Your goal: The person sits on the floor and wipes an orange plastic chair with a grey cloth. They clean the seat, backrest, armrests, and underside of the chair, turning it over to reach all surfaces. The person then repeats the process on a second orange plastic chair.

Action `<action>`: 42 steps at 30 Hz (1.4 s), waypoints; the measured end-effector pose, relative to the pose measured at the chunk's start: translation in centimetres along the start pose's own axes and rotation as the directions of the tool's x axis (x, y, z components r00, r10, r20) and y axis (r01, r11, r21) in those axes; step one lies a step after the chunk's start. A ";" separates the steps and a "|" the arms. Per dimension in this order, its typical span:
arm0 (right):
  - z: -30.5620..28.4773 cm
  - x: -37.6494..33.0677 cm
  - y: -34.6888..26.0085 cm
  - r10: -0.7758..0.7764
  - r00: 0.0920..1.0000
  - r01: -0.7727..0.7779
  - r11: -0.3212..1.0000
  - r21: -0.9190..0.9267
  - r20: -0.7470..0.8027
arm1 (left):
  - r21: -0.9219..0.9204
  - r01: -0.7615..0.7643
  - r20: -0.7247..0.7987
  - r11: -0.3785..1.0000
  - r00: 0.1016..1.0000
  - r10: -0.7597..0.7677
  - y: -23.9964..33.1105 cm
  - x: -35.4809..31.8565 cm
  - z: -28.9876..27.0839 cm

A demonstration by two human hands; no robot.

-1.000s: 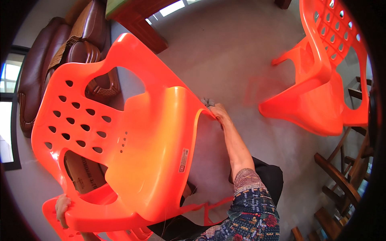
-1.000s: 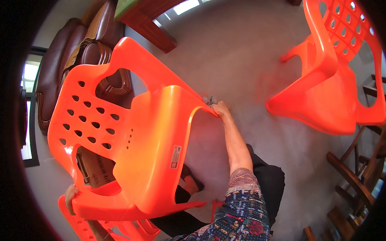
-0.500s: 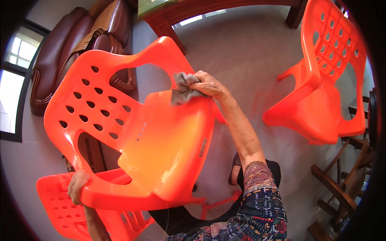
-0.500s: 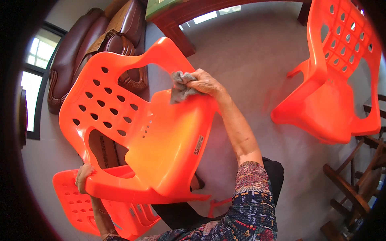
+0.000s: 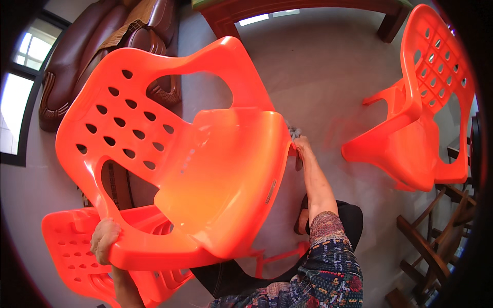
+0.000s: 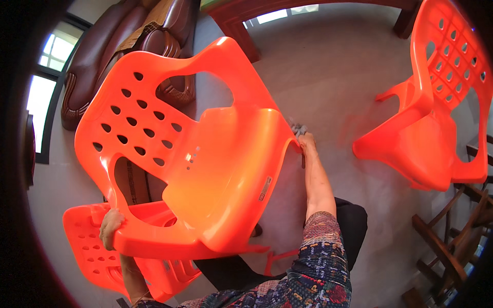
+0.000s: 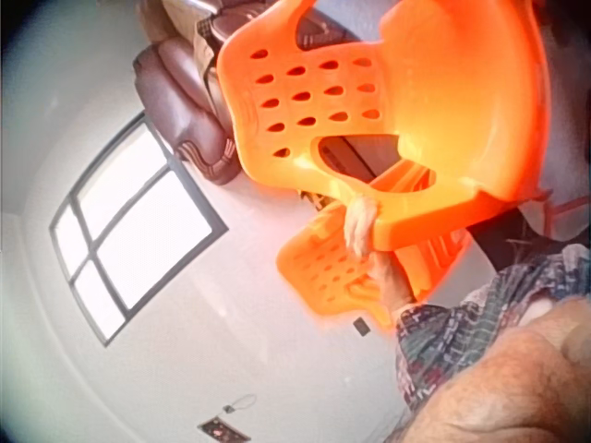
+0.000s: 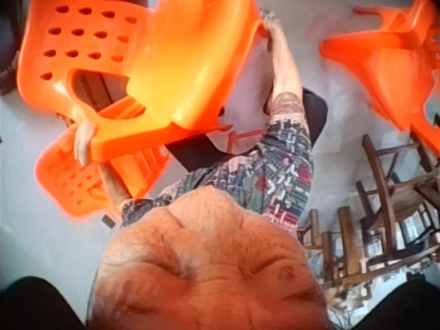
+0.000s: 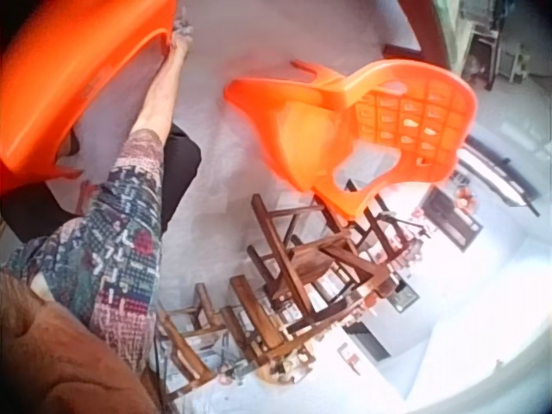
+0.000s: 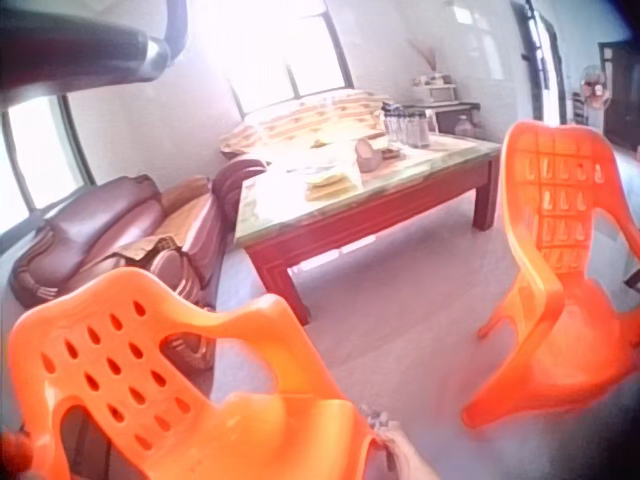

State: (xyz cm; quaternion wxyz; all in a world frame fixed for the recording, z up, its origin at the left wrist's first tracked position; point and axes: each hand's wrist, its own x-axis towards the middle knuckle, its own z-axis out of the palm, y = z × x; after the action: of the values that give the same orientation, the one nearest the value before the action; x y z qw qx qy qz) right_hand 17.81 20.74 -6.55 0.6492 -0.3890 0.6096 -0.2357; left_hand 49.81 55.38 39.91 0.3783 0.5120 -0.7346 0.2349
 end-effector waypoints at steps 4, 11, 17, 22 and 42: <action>1.7 -11.2 -13.5 -0.006 0.997 0.002 0.998 0.056 0.079 | 0.163 0.027 -0.035 0.986 0.999 -0.022 -0.3 -1.3 -2.0; 1.3 -16.7 -17.7 -0.410 0.912 0.373 0.852 0.368 0.026 | 0.154 -0.039 0.179 0.987 0.984 0.011 2.0 4.5 0.2; 4.9 -30.0 -15.9 -0.729 0.684 0.609 0.597 -0.521 -0.036 | 0.013 -0.007 0.214 1.000 0.977 0.004 2.6 5.2 0.3; 7.5 -40.9 -11.4 -0.809 0.520 0.742 0.269 -0.614 0.274 | -0.037 -0.020 0.143 0.999 0.989 0.025 4.0 4.7 0.0; 8.2 -21.0 -13.0 -0.922 0.372 0.375 0.048 -0.926 0.104 | -0.090 -0.132 0.407 0.987 0.900 0.158 8.8 -0.9 -0.6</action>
State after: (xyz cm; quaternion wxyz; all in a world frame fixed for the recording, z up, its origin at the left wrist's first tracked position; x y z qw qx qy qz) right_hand 24.93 31.34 16.13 -0.0418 -0.8084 0.5148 -0.2824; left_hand 41.96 59.53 39.92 0.2114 0.4823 -0.8406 0.1267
